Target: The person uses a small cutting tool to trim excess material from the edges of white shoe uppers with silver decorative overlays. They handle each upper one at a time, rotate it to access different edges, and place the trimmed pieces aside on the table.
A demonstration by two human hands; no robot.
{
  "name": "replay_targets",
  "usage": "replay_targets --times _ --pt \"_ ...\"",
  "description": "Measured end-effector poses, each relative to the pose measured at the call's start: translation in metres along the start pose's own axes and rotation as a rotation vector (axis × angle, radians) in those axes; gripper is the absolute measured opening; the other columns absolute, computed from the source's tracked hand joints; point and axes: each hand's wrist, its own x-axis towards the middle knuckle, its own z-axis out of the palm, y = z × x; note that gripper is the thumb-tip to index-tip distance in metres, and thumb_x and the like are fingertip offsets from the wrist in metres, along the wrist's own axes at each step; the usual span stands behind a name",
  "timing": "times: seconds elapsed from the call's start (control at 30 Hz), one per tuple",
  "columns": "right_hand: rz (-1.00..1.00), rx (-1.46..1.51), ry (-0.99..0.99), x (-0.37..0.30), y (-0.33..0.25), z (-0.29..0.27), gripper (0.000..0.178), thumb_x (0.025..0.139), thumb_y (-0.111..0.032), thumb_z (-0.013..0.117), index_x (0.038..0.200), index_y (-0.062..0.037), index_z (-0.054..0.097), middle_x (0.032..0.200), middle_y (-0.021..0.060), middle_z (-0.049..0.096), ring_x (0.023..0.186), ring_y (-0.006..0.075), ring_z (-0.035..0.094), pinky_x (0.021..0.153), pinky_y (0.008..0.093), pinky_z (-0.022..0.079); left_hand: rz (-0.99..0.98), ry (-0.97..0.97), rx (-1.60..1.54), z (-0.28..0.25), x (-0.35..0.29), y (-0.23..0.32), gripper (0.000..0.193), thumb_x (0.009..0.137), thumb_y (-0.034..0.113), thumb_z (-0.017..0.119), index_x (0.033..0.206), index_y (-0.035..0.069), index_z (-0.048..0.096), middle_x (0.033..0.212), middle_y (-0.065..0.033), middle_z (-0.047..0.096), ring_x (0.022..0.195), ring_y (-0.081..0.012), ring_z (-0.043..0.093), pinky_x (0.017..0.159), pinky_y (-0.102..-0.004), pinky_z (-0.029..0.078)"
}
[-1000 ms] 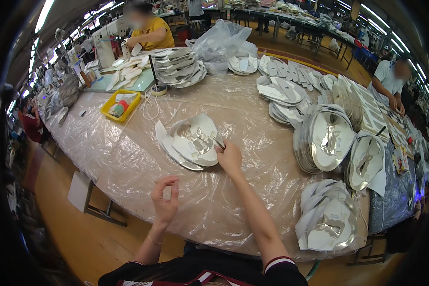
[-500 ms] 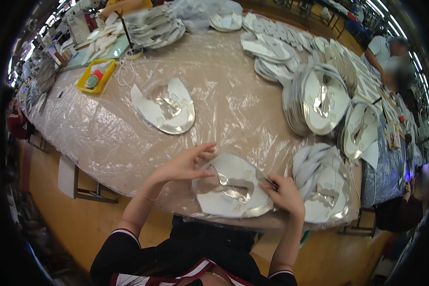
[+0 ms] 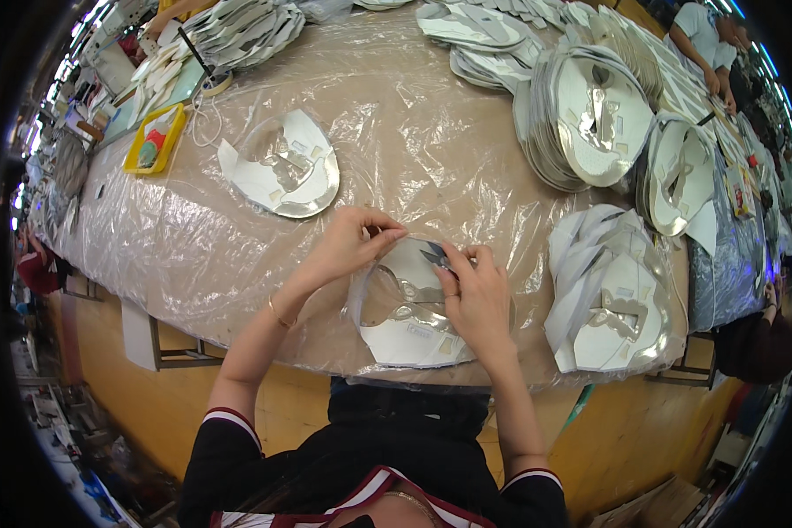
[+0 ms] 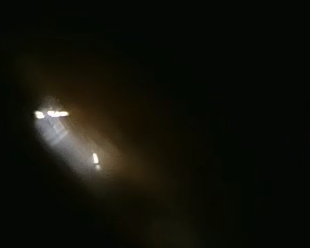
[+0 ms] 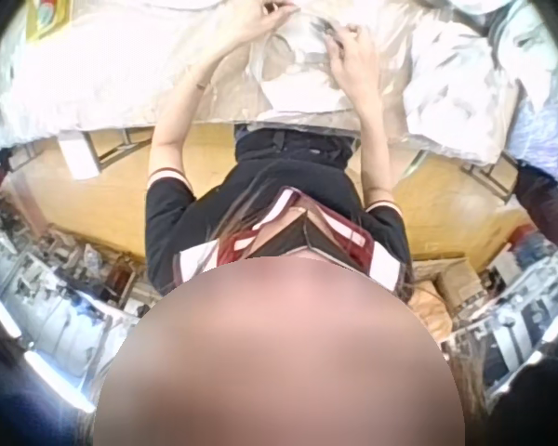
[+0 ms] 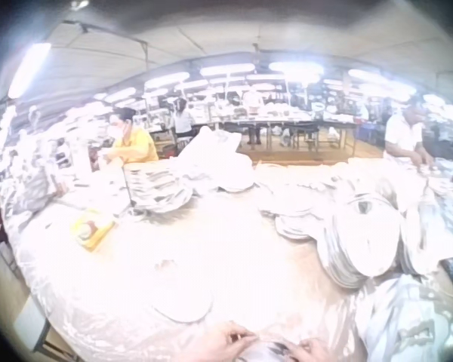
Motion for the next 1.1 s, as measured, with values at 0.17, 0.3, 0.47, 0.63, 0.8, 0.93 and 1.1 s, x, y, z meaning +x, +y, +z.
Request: replay_targets --times 0.17,0.3,0.47,0.63,0.8,0.93,1.1 --pt "-0.051 0.002 0.089 0.004 0.0 0.016 0.031 0.088 -0.016 0.067 0.118 -0.0081 0.067 0.099 0.0095 0.058 0.082 0.0285 0.059 0.076 0.0382 0.046 0.073 0.055 0.023 0.001 -0.001 0.005 0.017 0.087 0.015 0.071 0.094 0.001 0.073 0.073 -0.0093 0.066 0.063 -0.0152 0.056 0.059 -0.0295 0.044" --pt "-0.055 0.03 0.107 0.008 -0.002 0.02 0.03 0.088 -0.015 0.067 0.116 -0.0084 0.069 0.099 0.0091 0.058 0.079 0.0272 0.059 0.074 0.038 0.046 0.193 0.142 0.072 0.005 -0.002 0.009 0.012 0.086 0.014 0.072 0.092 0.003 0.073 0.073 -0.0082 0.063 0.06 -0.0164 0.054 0.057 -0.0293 0.043" --pt "-0.023 0.135 0.111 0.009 -0.003 0.019 0.026 0.089 -0.02 0.066 0.112 -0.0103 0.071 0.095 0.0056 0.058 0.075 0.0226 0.057 0.071 0.0355 0.038 0.27 0.167 0.119 0.005 0.0 0.009 0.009 0.085 0.012 0.073 0.091 0.005 0.074 0.078 -0.0067 0.062 0.061 -0.0167 0.054 0.057 -0.0297 0.044" --pt "-0.109 0.093 0.142 0.015 -0.003 0.026 0.025 0.089 -0.02 0.066 0.112 -0.0114 0.071 0.094 0.0046 0.059 0.073 0.0222 0.057 0.072 0.0351 0.038 0.323 0.2 0.131 0.007 0.0 0.006 0.008 0.083 0.01 0.074 0.09 0.006 0.074 0.08 -0.0064 0.063 0.062 -0.0165 0.055 0.057 -0.0288 0.044" --pt "-0.002 0.298 0.181 0.016 0.0 0.031 0.026 0.09 -0.014 0.067 0.115 -0.008 0.07 0.092 0.0049 0.057 0.072 0.0184 0.055 0.068 0.0327 0.042 0.205 0.371 0.093 0.005 -0.001 -0.001 0.012 0.086 0.01 0.072 0.097 0.005 0.072 0.085 -0.0058 0.065 0.066 -0.0147 0.058 0.061 -0.028 0.046" --pt "0.14 0.507 0.305 0.005 0.013 0.014 0.026 0.094 -0.01 0.064 0.119 -0.0039 0.068 0.095 0.0092 0.054 0.072 0.0139 0.054 0.058 0.0254 0.044 -0.092 0.256 -0.096 -0.003 0.004 -0.005 0.02 0.089 0.017 0.07 0.103 0.003 0.07 0.088 -0.008 0.067 0.074 -0.0162 0.062 0.069 -0.0299 0.049" --pt "0.209 0.259 0.203 -0.008 0.026 -0.008 0.028 0.091 -0.008 0.065 0.119 -0.0026 0.067 0.099 0.0073 0.055 0.076 0.0133 0.054 0.065 0.0238 0.045 0.125 0.078 0.072 0.02 0.004 0.006 0.027 0.087 0.023 0.072 0.103 0.0 0.07 0.082 -0.012 0.068 0.082 -0.02 0.065 0.076 -0.0313 0.05"
